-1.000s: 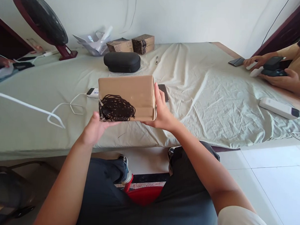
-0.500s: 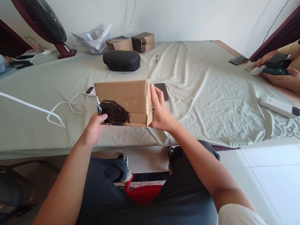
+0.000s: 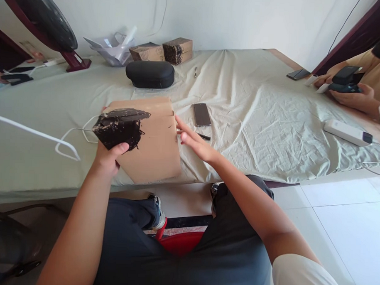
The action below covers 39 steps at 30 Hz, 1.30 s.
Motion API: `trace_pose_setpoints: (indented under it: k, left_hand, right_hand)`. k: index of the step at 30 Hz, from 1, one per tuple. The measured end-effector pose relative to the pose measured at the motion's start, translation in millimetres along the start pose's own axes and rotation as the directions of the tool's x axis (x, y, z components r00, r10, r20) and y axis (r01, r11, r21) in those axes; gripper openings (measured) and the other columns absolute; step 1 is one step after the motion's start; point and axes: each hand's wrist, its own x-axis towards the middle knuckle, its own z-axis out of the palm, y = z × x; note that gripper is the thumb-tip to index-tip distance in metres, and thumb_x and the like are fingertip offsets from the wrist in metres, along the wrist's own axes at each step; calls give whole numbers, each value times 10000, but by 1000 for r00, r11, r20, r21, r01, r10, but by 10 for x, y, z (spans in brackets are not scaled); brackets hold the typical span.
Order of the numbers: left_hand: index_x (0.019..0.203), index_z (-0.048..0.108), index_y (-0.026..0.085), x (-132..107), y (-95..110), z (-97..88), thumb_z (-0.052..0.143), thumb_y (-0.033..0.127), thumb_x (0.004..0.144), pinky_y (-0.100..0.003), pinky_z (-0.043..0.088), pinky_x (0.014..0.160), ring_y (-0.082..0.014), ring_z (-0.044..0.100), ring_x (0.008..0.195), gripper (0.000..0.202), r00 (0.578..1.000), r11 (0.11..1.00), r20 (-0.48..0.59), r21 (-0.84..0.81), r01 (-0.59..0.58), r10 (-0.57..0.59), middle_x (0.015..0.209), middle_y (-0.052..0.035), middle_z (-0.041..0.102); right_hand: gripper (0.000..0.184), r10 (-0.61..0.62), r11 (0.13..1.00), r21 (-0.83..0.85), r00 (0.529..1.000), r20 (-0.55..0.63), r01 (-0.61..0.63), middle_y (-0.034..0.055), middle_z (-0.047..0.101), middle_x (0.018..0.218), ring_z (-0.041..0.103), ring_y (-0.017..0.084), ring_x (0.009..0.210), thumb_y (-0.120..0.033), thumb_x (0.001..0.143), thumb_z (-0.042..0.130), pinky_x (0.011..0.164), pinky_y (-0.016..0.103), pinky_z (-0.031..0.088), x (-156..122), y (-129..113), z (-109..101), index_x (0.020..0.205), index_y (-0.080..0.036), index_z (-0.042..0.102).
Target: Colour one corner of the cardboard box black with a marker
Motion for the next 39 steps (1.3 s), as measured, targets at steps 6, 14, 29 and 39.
trace_pose_setpoints:
  k: [6,14,29,39]
  left_hand:
    - [1684,264,504,113,0,-81,976,429,742,-548,321,1396,-302,335,1674,1183,977,1000,-212,19,19,-15,1786,61,333]
    - [1700,166,550,79,-25,-137,966,411,773,-598,350,1379,-322,294,1690,1232,997,996,-77,90,-1,8,1818,66,257]
    - [1706,179,535,52,-3,-124,997,389,713,-573,317,1379,-322,304,1681,1295,997,997,-80,72,26,-20,1818,19,263]
    - [1720,156,480,52,-78,-128,1034,506,642,-537,272,1375,-322,322,1667,1390,997,998,-82,69,11,-6,1840,-45,210]
  right_hand:
    - [566,221,664,-664,938,-265,-344,198,660,1508,584,395,1401,-368,1005,659,1171,539,465,180,289,-168,1509,-112,629]
    - [373,291,352,-847,907,-305,-398,255,634,1425,536,441,1343,-219,1078,485,1096,550,440,418,609,-3,1372,-96,678]
    - [200,300,561,-662,867,-397,-497,163,724,1147,641,288,909,-222,1064,410,705,348,405,422,637,-60,1146,-193,590]
    - [240,254,788,-385,824,-507,-480,-15,557,728,516,194,710,-415,1073,462,675,307,346,447,613,-74,888,-263,476]
